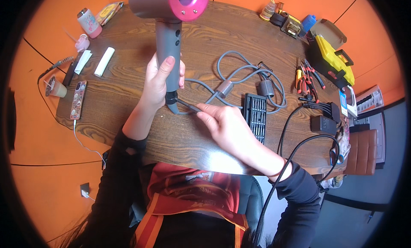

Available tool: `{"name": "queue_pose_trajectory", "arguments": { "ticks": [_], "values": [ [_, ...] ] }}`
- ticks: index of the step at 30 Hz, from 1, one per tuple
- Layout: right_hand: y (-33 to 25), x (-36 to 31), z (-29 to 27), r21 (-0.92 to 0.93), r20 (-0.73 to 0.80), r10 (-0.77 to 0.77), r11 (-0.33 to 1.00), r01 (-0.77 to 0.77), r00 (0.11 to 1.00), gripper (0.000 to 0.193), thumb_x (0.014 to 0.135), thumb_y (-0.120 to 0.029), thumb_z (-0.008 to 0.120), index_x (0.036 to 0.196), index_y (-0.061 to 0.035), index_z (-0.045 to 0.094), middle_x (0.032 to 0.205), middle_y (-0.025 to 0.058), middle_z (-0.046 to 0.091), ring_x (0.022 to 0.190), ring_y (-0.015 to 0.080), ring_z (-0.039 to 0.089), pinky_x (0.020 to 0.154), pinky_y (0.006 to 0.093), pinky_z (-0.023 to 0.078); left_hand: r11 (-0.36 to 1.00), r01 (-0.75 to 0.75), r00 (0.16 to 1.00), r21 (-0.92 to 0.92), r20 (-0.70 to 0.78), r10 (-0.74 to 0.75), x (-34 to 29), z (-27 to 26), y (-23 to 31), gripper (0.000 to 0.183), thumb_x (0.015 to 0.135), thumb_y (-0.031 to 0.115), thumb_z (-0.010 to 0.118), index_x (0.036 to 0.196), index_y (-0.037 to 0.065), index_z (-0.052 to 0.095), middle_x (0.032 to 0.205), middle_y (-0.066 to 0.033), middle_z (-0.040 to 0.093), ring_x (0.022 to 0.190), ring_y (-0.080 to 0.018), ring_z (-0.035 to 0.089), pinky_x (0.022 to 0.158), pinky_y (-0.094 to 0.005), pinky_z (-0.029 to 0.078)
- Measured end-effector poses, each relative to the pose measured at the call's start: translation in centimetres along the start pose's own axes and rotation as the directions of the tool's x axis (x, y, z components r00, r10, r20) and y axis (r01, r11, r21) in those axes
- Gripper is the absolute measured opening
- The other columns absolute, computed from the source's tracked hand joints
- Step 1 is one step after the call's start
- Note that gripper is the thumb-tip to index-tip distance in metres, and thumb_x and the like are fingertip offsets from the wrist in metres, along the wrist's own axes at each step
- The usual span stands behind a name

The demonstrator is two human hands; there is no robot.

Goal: The person disassembles a hair dryer by removing the handle and internal components. They use a screwdriver to pry open the casing and remove parts, then reassemble the device by inserting components back into the handle and securing the casing.

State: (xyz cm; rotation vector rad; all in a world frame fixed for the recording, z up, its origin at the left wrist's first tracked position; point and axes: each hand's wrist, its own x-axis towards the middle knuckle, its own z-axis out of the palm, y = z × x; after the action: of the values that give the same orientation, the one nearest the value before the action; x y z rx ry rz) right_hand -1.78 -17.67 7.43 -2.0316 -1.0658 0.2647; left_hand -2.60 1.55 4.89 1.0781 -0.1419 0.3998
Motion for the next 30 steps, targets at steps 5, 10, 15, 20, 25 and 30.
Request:
{"name": "queue_pose_trajectory", "arguments": {
  "ticks": [5, 10, 15, 20, 25, 30],
  "values": [
    [1.5, 0.1, -0.5, 0.644, 0.496, 0.425, 0.404, -0.649, 0.757, 0.029, 0.091, -0.025, 0.049, 0.11, -0.0046, 0.057, 0.052, -0.0029, 0.045, 0.042, 0.0046, 0.038, 0.04, 0.0184, 0.032, 0.993, -0.106, 0.994, 0.05, 0.034, 0.104, -0.1, 0.1, -0.1, 0.026, 0.086, 0.018, 0.057, 0.1, 0.002, 0.042, 0.071, -0.0056, 0.052, 0.054, -0.0098, 0.052, 0.049, -0.0228, 0.045],
    [2.0, 0.5, -0.2, -0.589, 0.03, -0.266, 0.774, 0.232, 0.964, 0.026, 0.084, -0.018, 0.052, 0.107, -0.0061, 0.055, 0.057, 0.0016, 0.048, 0.044, 0.0139, 0.047, 0.043, 0.0239, 0.039, 0.983, -0.124, 0.992, 0.135, -0.007, 0.126, -0.3, 0.5, 0.1, 0.027, 0.086, 0.016, 0.056, 0.103, 0.002, 0.041, 0.076, -0.0066, 0.053, 0.061, -0.0111, 0.053, 0.057, -0.0237, 0.046],
    [1.3, 0.3, -0.3, -0.888, 0.16, -0.418, 0.334, 0.315, 0.894, 0.038, 0.069, -0.014, 0.052, 0.107, -0.0125, 0.054, 0.068, 0.0003, 0.04, 0.059, 0.0127, 0.045, 0.048, 0.0235, 0.037, 0.997, 0.064, 0.997, -0.044, -0.049, -0.066, 0.0, -0.1, 1.3, 0.025, 0.085, 0.016, 0.055, 0.103, 0.003, 0.042, 0.082, -0.0079, 0.055, 0.071, -0.0141, 0.056, 0.067, -0.0252, 0.046],
    [0.7, 0.7, 0.2, -0.92, 0.199, -0.516, 0.194, 0.341, 0.833, 0.031, 0.07, -0.019, 0.052, 0.1, -0.0124, 0.054, 0.058, -0.003, 0.038, 0.047, 0.0076, 0.043, 0.04, 0.0196, 0.033, 0.989, 0.145, 0.988, 0.043, -0.065, -0.142, 0.1, -0.9, 2.1, 0.013, 0.079, 0.008, 0.057, 0.085, 0.002, 0.047, 0.069, -0.0063, 0.051, 0.058, -0.0139, 0.054, 0.055, -0.0257, 0.046],
    [-0.6, 1.7, 0.6, -0.799, 0.201, -0.342, 0.485, 0.356, 0.918, 0.023, 0.072, -0.015, 0.052, 0.092, -0.0016, 0.051, 0.057, 0.0067, 0.054, 0.047, 0.0177, 0.057, 0.04, 0.0267, 0.044, 0.985, 0.135, 0.983, 0.111, -0.141, -0.119, 0.3, -1.0, 2.4, 0.014, 0.08, 0.008, 0.055, 0.086, 0.005, 0.043, 0.066, -0.0043, 0.047, 0.054, -0.0124, 0.05, 0.051, -0.024, 0.043],
    [-0.4, 2.4, 0.3, -0.552, 0.236, -0.021, 0.82, 0.151, 0.972, 0.019, 0.085, -0.025, 0.048, 0.094, -0.0092, 0.054, 0.056, 0.0106, 0.054, 0.048, 0.0262, 0.058, 0.043, 0.0369, 0.046, 0.99, 0.096, 0.988, 0.104, -0.133, -0.082, 0.1, -0.6, 2.7, 0.015, 0.077, 0.003, 0.058, 0.086, 0.004, 0.046, 0.067, -0.005, 0.05, 0.057, -0.0117, 0.052, 0.055, -0.025, 0.043]
  ]
}}
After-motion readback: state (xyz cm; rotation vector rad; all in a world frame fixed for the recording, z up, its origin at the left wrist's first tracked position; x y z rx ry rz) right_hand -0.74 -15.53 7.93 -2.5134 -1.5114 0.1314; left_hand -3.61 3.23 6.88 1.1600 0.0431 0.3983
